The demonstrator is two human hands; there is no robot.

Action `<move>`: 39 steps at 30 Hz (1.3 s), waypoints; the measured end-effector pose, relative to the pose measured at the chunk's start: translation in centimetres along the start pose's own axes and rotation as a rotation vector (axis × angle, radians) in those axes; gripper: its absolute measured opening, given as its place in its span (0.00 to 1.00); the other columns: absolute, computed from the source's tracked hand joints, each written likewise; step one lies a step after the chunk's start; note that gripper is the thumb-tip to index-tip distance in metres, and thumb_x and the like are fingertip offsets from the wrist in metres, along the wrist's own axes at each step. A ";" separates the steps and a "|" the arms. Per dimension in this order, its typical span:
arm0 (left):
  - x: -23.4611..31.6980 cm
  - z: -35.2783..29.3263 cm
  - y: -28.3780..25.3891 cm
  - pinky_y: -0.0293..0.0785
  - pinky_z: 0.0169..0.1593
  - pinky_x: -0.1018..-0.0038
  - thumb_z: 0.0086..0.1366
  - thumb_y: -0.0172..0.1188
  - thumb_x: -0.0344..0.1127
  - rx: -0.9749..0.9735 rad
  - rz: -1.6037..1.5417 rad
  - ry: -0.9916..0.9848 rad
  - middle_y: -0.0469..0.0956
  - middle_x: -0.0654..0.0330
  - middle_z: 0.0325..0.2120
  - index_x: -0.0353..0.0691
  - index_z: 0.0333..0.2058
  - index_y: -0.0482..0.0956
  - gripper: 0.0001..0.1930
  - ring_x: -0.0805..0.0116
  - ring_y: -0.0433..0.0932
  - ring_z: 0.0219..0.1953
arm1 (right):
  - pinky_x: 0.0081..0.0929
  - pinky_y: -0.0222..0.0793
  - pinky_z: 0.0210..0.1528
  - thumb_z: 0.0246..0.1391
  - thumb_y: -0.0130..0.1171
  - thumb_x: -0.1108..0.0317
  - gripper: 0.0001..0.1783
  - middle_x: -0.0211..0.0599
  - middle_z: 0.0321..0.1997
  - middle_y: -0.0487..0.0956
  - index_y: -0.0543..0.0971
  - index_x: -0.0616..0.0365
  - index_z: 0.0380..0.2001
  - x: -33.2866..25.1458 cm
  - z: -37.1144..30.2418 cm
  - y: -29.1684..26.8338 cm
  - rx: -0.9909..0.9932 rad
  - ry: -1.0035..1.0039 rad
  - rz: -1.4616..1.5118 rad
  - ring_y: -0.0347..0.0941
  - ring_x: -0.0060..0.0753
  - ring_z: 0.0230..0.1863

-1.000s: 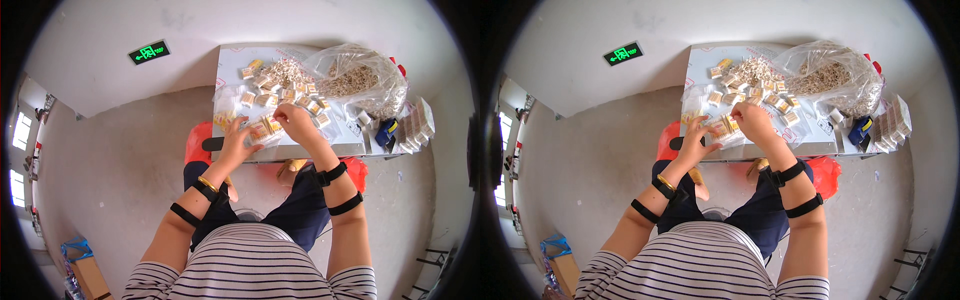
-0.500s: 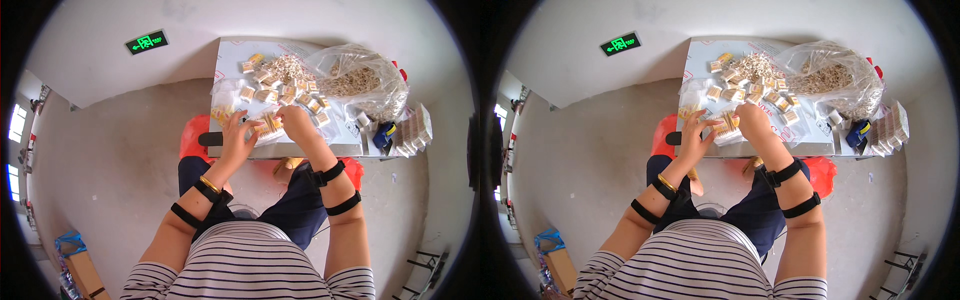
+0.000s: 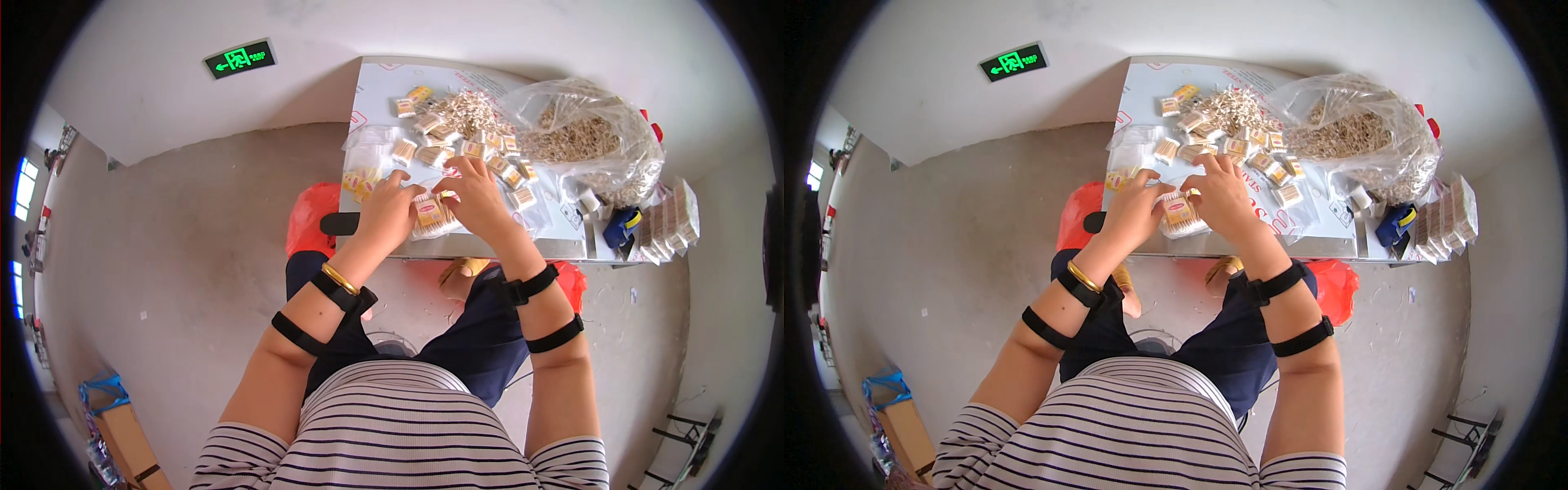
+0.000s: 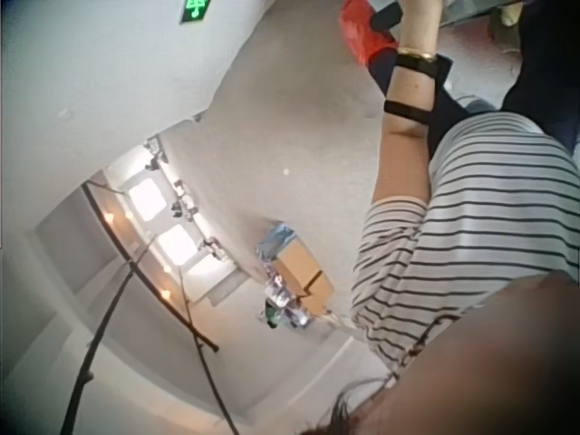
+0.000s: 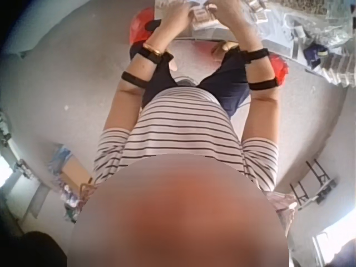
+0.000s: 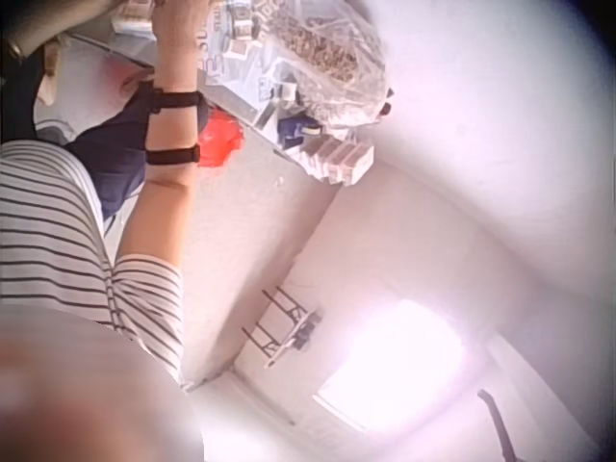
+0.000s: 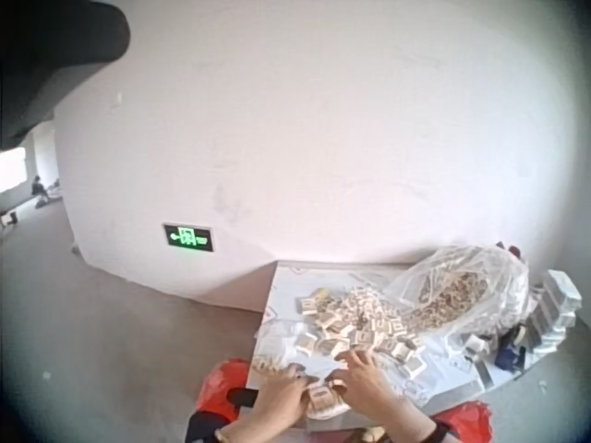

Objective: The person packs small packets of cotton swabs into larger plastic bags and seals them by hand.

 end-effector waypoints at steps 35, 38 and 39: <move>-7.7 -4.1 3.1 0.70 0.49 0.74 0.62 0.72 0.41 0.022 -0.778 -0.163 0.76 0.66 0.54 0.48 0.65 0.69 0.34 0.70 0.76 0.49 | 0.38 0.76 0.51 0.44 0.74 0.42 0.29 0.39 0.42 0.87 0.87 0.55 0.41 2.9 5.3 9.4 -0.794 0.466 0.092 0.83 0.42 0.48; -6.8 -3.8 3.3 0.69 0.55 0.72 0.63 0.70 0.37 0.089 -0.733 -0.156 0.77 0.62 0.56 0.46 0.61 0.75 0.27 0.70 0.75 0.55 | 0.38 0.77 0.47 0.43 0.74 0.43 0.28 0.37 0.36 0.87 0.87 0.54 0.40 3.6 4.9 9.8 -0.716 0.416 0.080 0.84 0.41 0.43; -6.8 -3.5 3.4 0.69 0.56 0.71 0.63 0.70 0.37 0.142 -0.757 -0.150 0.78 0.62 0.56 0.45 0.59 0.78 0.25 0.70 0.75 0.57 | 0.38 0.77 0.47 0.43 0.74 0.43 0.28 0.37 0.36 0.87 0.87 0.54 0.40 3.5 5.0 9.6 -0.716 0.413 0.079 0.84 0.41 0.43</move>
Point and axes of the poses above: each hand's wrist, its own z-axis towards the middle knuckle, its own y-axis out of the palm, x = y × z, the point moved 1 cm from there along z, towards the middle knuckle
